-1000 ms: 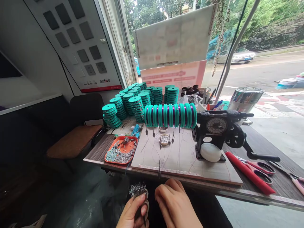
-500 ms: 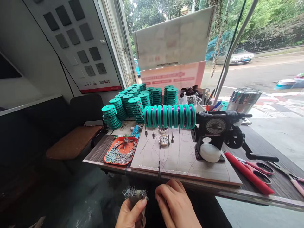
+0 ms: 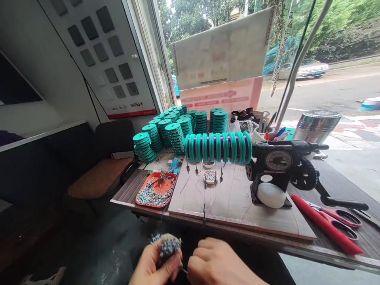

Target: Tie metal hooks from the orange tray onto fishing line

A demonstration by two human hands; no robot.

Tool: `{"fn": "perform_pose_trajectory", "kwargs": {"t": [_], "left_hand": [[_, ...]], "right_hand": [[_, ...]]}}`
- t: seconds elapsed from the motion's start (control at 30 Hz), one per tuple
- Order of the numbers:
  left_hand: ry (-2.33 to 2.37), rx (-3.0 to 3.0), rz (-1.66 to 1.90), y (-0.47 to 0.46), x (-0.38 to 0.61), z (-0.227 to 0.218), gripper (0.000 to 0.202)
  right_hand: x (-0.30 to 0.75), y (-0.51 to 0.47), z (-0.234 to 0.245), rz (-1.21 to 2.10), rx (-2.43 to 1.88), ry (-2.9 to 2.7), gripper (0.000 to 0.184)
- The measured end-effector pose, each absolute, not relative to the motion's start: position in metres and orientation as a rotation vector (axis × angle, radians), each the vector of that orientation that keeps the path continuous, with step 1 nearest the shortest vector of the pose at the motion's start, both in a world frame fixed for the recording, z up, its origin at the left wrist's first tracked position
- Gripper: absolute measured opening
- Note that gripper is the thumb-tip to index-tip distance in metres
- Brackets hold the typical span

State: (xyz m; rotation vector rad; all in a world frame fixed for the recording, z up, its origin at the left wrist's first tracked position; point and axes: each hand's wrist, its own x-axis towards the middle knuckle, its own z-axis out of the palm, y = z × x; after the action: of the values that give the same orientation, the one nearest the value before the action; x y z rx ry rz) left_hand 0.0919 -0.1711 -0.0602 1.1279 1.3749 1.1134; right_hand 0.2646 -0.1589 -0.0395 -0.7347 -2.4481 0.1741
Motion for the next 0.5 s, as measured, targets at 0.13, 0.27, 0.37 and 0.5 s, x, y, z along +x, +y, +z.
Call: {"fn": "perform_pose_trajectory", "kwargs": {"t": [0.13, 0.27, 0.37, 0.5], "left_hand": [[1.916, 1.859, 0.782, -0.096, 0.051, -0.017, 0.017], [2.107, 2.019, 0.504, -0.026, 0.025, 0.003, 0.007], [2.151, 2.1, 0.324, -0.01, 0.029, 0.002, 0.016], [2.106, 2.207, 0.275, -0.016, 0.054, 0.0, 0.029]], "right_hand": [[0.285, -0.157, -0.027, 0.338, -0.915, -2.234, 0.04], [0.292, -0.158, -0.037, 0.434, -1.033, -2.164, 0.026], [0.289, -0.162, -0.048, 0.472, -1.049, -2.112, 0.024], [0.284, -0.165, -0.055, 0.54, -1.084, -1.97, 0.027]]}}
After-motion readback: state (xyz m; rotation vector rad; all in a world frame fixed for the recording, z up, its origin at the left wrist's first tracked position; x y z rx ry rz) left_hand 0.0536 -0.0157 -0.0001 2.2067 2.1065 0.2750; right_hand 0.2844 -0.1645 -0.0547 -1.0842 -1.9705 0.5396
